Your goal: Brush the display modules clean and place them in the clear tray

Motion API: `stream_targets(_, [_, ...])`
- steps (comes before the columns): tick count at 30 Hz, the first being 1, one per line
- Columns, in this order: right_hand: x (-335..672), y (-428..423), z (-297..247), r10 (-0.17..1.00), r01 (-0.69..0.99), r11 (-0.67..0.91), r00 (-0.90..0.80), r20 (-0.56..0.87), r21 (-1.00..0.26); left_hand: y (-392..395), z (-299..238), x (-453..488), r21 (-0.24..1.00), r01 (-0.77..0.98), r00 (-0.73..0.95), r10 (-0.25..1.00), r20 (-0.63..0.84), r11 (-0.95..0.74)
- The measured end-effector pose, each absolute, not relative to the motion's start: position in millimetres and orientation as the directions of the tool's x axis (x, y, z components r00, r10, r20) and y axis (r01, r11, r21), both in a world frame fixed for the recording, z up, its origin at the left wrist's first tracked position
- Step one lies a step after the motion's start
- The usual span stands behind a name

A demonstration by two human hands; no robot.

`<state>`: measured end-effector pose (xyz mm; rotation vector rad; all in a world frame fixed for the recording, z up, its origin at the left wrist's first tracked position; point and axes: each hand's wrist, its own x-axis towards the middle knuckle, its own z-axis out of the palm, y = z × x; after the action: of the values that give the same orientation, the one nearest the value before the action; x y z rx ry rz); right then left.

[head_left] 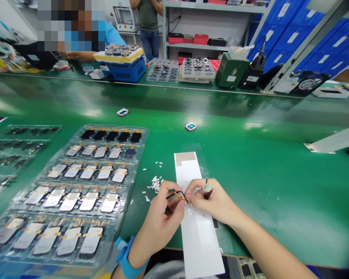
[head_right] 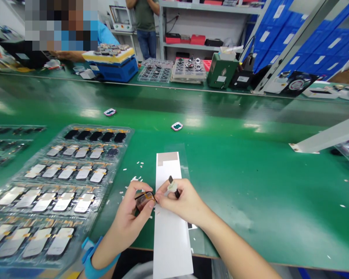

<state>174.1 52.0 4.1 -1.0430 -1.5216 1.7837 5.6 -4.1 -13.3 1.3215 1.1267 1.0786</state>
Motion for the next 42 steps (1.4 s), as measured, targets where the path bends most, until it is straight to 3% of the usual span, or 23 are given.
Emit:
stream_targets(21, [172,52,0,0.834,0.055,-0.220,-0.507,-0.218,-0.974,-7,-18,3,0.992,-0.071,0.234,0.969,-0.083,0.102])
stream_targets(31, [174,54,-4,0.828,0.084,-0.230,-0.507,-0.241,-0.969,-3,-20,6,0.991,-0.041,0.256,0.960,-0.115,0.130])
stream_targets(36, [173,53,-1,0.863,0.075,-0.118,-0.485,-0.140,-0.990,-4,-19,7,0.995,0.003,0.235,0.967,-0.096,0.098])
stream_targets(39, [176,62,1,0.926,0.052,-0.039,-0.373,-0.056,-0.998,-2,-17,7,0.996,0.055,0.190,0.979,-0.080,0.071])
stream_targets(42, [177,83,-4,0.977,0.057,0.042,-0.213,0.029,-0.997,4,-12,8,0.971,0.236,0.128,0.990,-0.053,0.021])
